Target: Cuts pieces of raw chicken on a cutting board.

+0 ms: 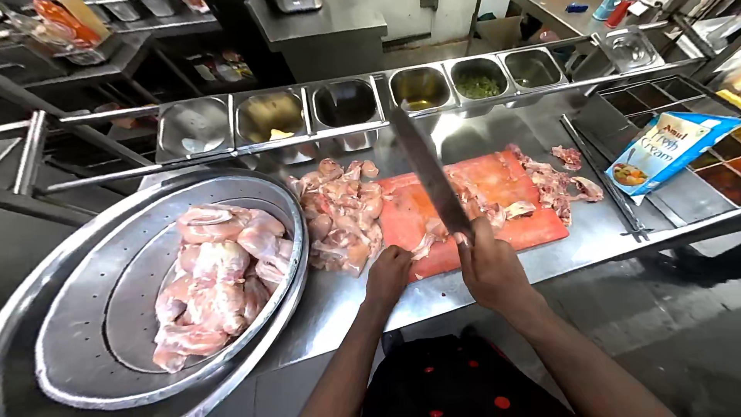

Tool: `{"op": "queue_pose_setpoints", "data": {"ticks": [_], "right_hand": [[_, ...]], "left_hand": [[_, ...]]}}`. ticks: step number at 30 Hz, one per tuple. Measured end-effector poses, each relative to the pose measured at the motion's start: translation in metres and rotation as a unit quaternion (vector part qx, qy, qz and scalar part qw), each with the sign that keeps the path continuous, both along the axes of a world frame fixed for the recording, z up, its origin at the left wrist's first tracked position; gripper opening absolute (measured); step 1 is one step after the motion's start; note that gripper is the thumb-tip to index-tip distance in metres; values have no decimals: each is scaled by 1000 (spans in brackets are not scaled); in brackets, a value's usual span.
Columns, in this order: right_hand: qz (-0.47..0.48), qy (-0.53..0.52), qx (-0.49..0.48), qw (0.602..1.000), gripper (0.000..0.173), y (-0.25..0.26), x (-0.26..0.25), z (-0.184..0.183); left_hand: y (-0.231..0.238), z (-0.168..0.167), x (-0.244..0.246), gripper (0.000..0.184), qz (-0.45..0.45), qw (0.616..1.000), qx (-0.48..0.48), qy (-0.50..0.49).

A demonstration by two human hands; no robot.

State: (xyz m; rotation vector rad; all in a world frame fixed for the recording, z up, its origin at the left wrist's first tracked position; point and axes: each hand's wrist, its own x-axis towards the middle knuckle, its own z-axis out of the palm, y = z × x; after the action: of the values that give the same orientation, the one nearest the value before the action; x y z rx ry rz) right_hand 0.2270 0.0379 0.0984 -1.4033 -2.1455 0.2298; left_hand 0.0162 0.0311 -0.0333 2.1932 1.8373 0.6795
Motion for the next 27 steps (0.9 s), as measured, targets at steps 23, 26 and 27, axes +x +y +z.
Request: {"op": "queue_pose_setpoints", "data": {"ticks": [23, 26, 27], "right_hand": [[14, -219, -496, 840, 31, -37, 45, -20], [29, -173, -518, 837, 34, -34, 64, -12], [27, -133, -524, 841, 36, -34, 74, -11]], "left_hand": [[-4, 15, -43, 19, 85, 991, -1, 102], [-11, 28, -56, 19, 154, 982, -13, 108], [-10, 31, -55, 21, 187, 976, -1, 110]]}}
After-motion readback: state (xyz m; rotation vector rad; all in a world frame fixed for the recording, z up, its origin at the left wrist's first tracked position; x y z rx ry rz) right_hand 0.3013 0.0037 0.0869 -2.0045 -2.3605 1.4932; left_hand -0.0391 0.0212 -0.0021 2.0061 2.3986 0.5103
